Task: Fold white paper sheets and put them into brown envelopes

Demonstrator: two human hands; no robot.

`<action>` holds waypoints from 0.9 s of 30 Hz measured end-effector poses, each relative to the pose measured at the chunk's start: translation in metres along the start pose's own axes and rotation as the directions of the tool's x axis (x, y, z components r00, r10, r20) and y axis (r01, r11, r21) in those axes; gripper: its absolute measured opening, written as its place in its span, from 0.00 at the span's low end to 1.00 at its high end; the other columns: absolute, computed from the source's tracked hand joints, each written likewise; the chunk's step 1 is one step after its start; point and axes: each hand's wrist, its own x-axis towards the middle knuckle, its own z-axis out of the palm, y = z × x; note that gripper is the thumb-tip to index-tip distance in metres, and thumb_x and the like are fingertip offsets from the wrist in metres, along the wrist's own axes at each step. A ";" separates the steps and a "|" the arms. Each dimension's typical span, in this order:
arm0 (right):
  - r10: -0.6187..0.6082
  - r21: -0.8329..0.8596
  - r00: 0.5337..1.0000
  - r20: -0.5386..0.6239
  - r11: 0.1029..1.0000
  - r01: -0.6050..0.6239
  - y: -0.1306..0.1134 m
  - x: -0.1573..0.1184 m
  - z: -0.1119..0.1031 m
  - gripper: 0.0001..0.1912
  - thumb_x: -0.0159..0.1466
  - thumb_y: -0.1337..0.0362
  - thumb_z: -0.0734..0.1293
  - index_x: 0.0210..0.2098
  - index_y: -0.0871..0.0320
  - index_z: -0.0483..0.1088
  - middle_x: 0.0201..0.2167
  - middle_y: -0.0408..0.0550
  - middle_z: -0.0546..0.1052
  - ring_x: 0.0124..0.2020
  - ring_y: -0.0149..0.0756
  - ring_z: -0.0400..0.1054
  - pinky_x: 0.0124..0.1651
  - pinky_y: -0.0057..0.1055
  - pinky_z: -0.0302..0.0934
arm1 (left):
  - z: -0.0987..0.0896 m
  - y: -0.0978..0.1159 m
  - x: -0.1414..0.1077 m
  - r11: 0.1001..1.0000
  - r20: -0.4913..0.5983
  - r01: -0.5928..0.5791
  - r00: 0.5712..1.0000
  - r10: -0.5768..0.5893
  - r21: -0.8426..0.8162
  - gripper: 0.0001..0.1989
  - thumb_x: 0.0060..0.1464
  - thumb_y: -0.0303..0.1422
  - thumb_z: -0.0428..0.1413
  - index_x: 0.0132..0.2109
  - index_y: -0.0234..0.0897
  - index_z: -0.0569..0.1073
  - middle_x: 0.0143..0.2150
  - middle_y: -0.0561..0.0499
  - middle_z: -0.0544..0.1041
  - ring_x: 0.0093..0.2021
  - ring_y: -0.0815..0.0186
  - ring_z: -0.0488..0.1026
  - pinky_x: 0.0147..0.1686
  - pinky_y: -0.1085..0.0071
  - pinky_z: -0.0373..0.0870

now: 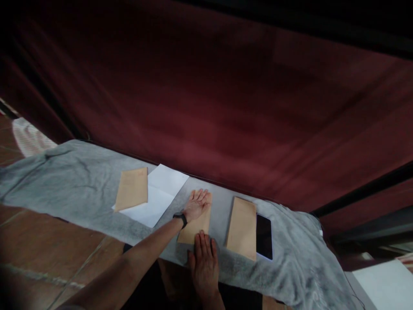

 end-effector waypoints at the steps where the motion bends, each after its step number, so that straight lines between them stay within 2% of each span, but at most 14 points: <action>1: -0.003 -0.002 1.000 0.006 1.000 0.003 0.000 0.000 0.000 0.25 0.73 0.58 0.55 0.68 0.57 0.58 0.65 0.52 0.67 0.66 0.43 0.60 0.68 0.45 0.51 | 0.000 -0.001 0.002 1.000 0.003 -0.007 1.000 0.007 -0.002 0.27 0.66 0.41 0.42 0.70 0.40 0.58 0.72 0.45 0.56 0.73 0.51 0.46 0.69 0.45 0.32; 6: 0.002 0.007 1.000 0.015 1.000 -0.002 0.000 0.001 -0.001 0.26 0.73 0.58 0.56 0.68 0.56 0.57 0.64 0.53 0.67 0.65 0.44 0.61 0.68 0.45 0.51 | -0.001 -0.004 -0.003 0.988 0.025 -0.146 0.989 0.147 -0.042 0.28 0.66 0.38 0.42 0.70 0.39 0.56 0.72 0.47 0.56 0.73 0.61 0.47 0.70 0.56 0.36; 10: 0.005 0.029 1.000 0.023 1.000 -0.006 0.000 0.001 -0.002 0.26 0.73 0.58 0.56 0.68 0.57 0.57 0.64 0.52 0.67 0.65 0.43 0.61 0.68 0.45 0.51 | -0.001 -0.003 -0.017 0.975 0.066 -0.214 0.974 0.218 -0.067 0.28 0.67 0.39 0.41 0.70 0.39 0.55 0.73 0.48 0.53 0.73 0.65 0.46 0.70 0.61 0.36; 20: 0.029 0.060 0.999 0.045 0.998 -0.031 -0.001 0.001 -0.004 0.26 0.73 0.59 0.56 0.68 0.56 0.56 0.63 0.51 0.69 0.65 0.43 0.61 0.68 0.45 0.49 | -0.002 0.006 -0.048 0.950 0.067 -0.298 0.950 0.305 -0.097 0.28 0.68 0.40 0.42 0.70 0.36 0.56 0.73 0.45 0.54 0.73 0.65 0.46 0.70 0.64 0.37; 27: 0.034 0.092 0.999 0.015 0.995 -0.035 0.003 -0.001 -0.002 0.23 0.73 0.63 0.53 0.65 0.59 0.60 0.62 0.54 0.70 0.65 0.41 0.61 0.68 0.45 0.50 | -0.008 0.014 -0.064 0.953 0.123 -0.286 0.947 0.296 -0.097 0.27 0.68 0.39 0.42 0.70 0.36 0.56 0.73 0.45 0.53 0.73 0.64 0.46 0.70 0.63 0.36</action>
